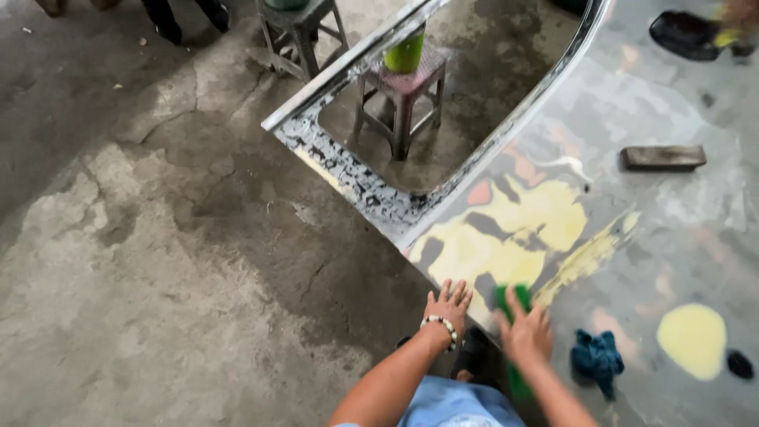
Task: The person sands the surface of a large, silver car hood using a green sanding block. They hold a blue cloth in their left hand while sanding with their right hand, moving the block across the metal surface to smooth it.
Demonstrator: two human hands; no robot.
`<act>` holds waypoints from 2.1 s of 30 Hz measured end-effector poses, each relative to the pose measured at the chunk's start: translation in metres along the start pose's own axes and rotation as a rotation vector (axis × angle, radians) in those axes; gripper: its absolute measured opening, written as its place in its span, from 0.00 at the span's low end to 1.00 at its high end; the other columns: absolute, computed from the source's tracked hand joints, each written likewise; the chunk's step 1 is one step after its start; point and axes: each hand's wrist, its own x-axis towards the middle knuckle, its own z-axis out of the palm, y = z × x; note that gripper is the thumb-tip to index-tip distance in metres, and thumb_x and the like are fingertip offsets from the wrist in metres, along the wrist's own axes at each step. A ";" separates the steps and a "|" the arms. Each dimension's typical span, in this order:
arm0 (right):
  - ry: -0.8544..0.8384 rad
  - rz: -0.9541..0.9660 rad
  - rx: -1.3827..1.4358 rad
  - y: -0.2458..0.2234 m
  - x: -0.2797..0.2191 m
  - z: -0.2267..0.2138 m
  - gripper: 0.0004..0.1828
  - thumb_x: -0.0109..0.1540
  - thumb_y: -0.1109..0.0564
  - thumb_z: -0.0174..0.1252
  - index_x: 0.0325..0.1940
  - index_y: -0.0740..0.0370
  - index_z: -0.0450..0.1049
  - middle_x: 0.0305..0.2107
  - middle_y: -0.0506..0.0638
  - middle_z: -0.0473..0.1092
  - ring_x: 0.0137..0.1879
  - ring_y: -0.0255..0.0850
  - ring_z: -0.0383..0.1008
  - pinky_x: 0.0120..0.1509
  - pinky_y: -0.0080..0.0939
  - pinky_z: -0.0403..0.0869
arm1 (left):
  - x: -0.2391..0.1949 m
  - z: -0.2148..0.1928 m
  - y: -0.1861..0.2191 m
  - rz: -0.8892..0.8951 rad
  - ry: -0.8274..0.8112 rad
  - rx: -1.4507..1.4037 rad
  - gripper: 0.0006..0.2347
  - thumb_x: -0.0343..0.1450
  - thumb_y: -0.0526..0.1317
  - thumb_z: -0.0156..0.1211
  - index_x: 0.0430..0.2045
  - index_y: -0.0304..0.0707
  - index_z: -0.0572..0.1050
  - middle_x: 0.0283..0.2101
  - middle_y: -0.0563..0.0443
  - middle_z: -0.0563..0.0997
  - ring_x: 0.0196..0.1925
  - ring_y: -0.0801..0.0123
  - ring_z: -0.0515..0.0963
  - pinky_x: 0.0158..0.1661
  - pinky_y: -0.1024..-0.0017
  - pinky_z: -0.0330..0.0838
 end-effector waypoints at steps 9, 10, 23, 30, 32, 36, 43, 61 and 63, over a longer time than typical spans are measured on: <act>0.096 0.008 0.070 0.016 0.021 0.008 0.37 0.64 0.29 0.51 0.78 0.25 0.55 0.61 0.61 0.64 0.62 0.60 0.68 0.64 0.56 0.73 | 0.006 0.021 -0.002 -0.009 0.082 0.001 0.30 0.74 0.40 0.47 0.75 0.62 0.49 0.82 0.56 0.38 0.82 0.48 0.36 0.68 0.36 0.50; 0.067 -0.021 0.038 0.015 0.017 0.009 0.37 0.63 0.29 0.52 0.77 0.25 0.55 0.61 0.61 0.63 0.61 0.60 0.68 0.63 0.57 0.72 | 0.007 0.016 -0.001 -0.009 0.036 -0.014 0.31 0.74 0.40 0.48 0.75 0.61 0.49 0.81 0.54 0.37 0.81 0.47 0.35 0.68 0.36 0.50; 0.006 -0.032 0.046 0.003 0.011 0.002 0.38 0.60 0.30 0.55 0.75 0.23 0.56 0.63 0.63 0.61 0.65 0.62 0.64 0.61 0.58 0.71 | 0.012 0.021 -0.002 -0.010 0.039 -0.047 0.31 0.73 0.40 0.50 0.74 0.60 0.51 0.81 0.53 0.38 0.81 0.46 0.37 0.68 0.36 0.50; -0.067 -0.057 0.052 0.013 0.012 0.000 0.38 0.60 0.28 0.53 0.74 0.21 0.55 0.60 0.61 0.62 0.61 0.61 0.66 0.58 0.58 0.73 | 0.003 0.011 0.002 -0.007 -0.016 -0.023 0.34 0.70 0.41 0.53 0.75 0.60 0.48 0.80 0.53 0.37 0.80 0.46 0.36 0.67 0.36 0.50; -0.038 0.002 0.007 0.016 0.034 -0.013 0.40 0.64 0.28 0.52 0.80 0.23 0.53 0.57 0.61 0.65 0.62 0.60 0.68 0.61 0.58 0.74 | 0.008 0.015 -0.001 -0.031 0.039 -0.057 0.32 0.72 0.40 0.51 0.74 0.62 0.51 0.81 0.55 0.39 0.81 0.47 0.37 0.67 0.35 0.51; -0.155 0.026 0.033 0.000 -0.004 -0.007 0.39 0.61 0.28 0.52 0.76 0.19 0.51 0.60 0.61 0.61 0.61 0.58 0.67 0.58 0.57 0.74 | 0.012 0.019 -0.001 -0.009 0.062 -0.049 0.31 0.73 0.41 0.51 0.75 0.61 0.51 0.81 0.53 0.38 0.81 0.46 0.36 0.67 0.34 0.51; 0.005 -0.063 0.049 0.014 0.015 -0.003 0.38 0.61 0.30 0.55 0.75 0.23 0.56 0.61 0.62 0.63 0.62 0.60 0.67 0.60 0.57 0.73 | 0.013 0.033 0.002 -0.027 0.022 -0.025 0.32 0.72 0.42 0.51 0.75 0.62 0.50 0.81 0.54 0.38 0.81 0.46 0.36 0.67 0.35 0.51; -0.104 -0.071 0.060 -0.012 -0.036 -0.001 0.40 0.59 0.30 0.56 0.75 0.21 0.52 0.62 0.58 0.61 0.65 0.57 0.65 0.61 0.56 0.73 | 0.001 -0.002 0.016 -0.050 -0.016 0.003 0.30 0.74 0.44 0.50 0.74 0.60 0.48 0.80 0.44 0.34 0.79 0.37 0.32 0.69 0.37 0.47; -0.140 -0.113 0.063 -0.009 -0.041 0.002 0.42 0.58 0.30 0.57 0.75 0.21 0.51 0.61 0.58 0.62 0.65 0.57 0.65 0.62 0.55 0.72 | -0.002 -0.002 0.019 -0.055 -0.052 -0.006 0.32 0.73 0.45 0.51 0.75 0.59 0.47 0.80 0.45 0.34 0.79 0.38 0.32 0.69 0.38 0.46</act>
